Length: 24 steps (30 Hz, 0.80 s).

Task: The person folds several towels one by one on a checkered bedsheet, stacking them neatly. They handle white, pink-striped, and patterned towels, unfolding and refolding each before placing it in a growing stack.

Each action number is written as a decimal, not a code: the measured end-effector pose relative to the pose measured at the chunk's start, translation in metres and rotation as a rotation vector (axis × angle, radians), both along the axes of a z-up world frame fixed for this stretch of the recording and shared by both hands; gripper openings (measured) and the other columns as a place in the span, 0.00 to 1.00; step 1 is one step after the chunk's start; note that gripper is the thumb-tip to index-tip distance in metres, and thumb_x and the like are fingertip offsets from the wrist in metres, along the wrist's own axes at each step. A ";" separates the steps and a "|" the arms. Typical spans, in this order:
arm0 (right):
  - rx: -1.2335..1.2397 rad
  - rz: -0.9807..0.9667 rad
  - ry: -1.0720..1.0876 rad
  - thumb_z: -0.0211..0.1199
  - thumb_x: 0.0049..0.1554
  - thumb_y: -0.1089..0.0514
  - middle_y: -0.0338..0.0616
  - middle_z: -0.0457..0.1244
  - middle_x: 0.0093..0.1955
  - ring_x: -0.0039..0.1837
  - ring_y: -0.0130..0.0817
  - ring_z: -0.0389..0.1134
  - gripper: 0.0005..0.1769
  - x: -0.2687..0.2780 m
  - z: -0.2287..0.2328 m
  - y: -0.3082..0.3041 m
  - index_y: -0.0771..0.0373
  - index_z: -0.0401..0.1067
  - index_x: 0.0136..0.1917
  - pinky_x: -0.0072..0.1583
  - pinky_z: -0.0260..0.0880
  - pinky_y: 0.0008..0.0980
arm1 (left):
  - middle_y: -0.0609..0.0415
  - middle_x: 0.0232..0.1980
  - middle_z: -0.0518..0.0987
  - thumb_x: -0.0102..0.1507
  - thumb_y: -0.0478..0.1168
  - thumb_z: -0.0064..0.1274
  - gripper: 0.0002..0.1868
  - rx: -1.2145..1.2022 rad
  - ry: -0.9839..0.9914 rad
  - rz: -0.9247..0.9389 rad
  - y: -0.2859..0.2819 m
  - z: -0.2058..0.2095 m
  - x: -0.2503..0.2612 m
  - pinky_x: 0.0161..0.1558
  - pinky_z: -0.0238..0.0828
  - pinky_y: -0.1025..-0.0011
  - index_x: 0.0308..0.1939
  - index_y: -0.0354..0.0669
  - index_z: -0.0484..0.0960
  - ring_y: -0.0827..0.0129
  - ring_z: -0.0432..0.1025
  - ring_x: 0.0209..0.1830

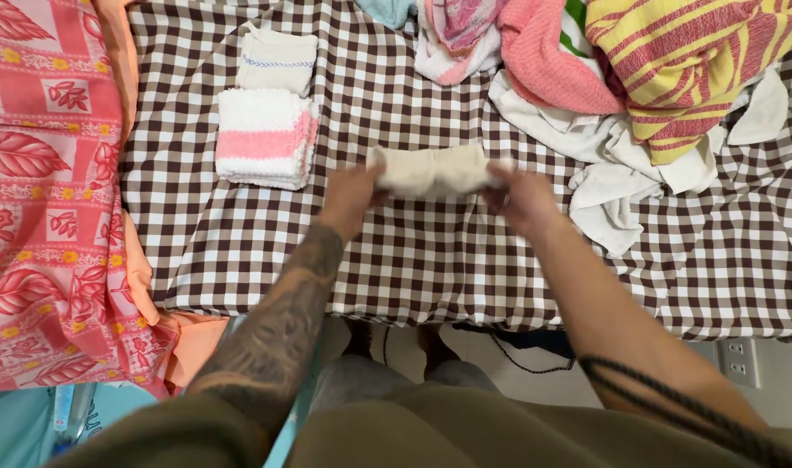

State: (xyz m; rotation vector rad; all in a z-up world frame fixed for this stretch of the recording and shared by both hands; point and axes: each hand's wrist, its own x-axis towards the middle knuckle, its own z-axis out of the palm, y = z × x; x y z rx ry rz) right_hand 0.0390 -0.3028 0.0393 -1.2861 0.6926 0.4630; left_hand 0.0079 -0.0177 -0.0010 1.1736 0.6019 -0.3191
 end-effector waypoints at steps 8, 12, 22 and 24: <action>-0.041 0.022 -0.308 0.67 0.60 0.58 0.39 0.67 0.51 0.45 0.30 0.67 0.15 0.001 0.051 -0.016 0.61 0.68 0.58 0.45 0.69 0.31 | 0.48 0.44 0.83 0.67 0.45 0.56 0.19 0.037 -0.215 -0.001 0.005 0.071 0.004 0.38 0.80 0.72 0.49 0.29 0.78 0.69 0.78 0.35; -0.114 -0.024 0.101 0.67 0.59 0.58 0.43 0.66 0.52 0.46 0.35 0.67 0.17 -0.056 -0.005 -0.006 0.65 0.67 0.59 0.45 0.69 0.33 | 0.50 0.44 0.83 0.65 0.44 0.56 0.18 0.003 0.165 -0.006 0.003 0.017 -0.056 0.40 0.81 0.73 0.52 0.32 0.78 0.69 0.78 0.36; -1.218 0.867 -0.808 0.57 0.63 0.57 0.69 0.40 0.83 0.82 0.64 0.44 0.37 -0.080 -0.076 0.043 0.74 0.49 0.79 0.76 0.50 0.57 | 0.36 0.79 0.54 0.67 0.46 0.49 0.38 1.244 -0.743 -0.705 -0.047 -0.052 -0.064 0.76 0.43 0.49 0.76 0.31 0.55 0.44 0.47 0.81; -1.219 0.976 -1.013 0.51 0.63 0.54 0.68 0.35 0.86 0.86 0.62 0.39 0.42 -0.049 -0.091 0.063 0.74 0.42 0.84 0.81 0.42 0.57 | 0.39 0.84 0.45 0.70 0.50 0.45 0.41 1.446 -0.804 -0.860 -0.051 -0.069 -0.021 0.77 0.37 0.47 0.80 0.33 0.48 0.44 0.41 0.83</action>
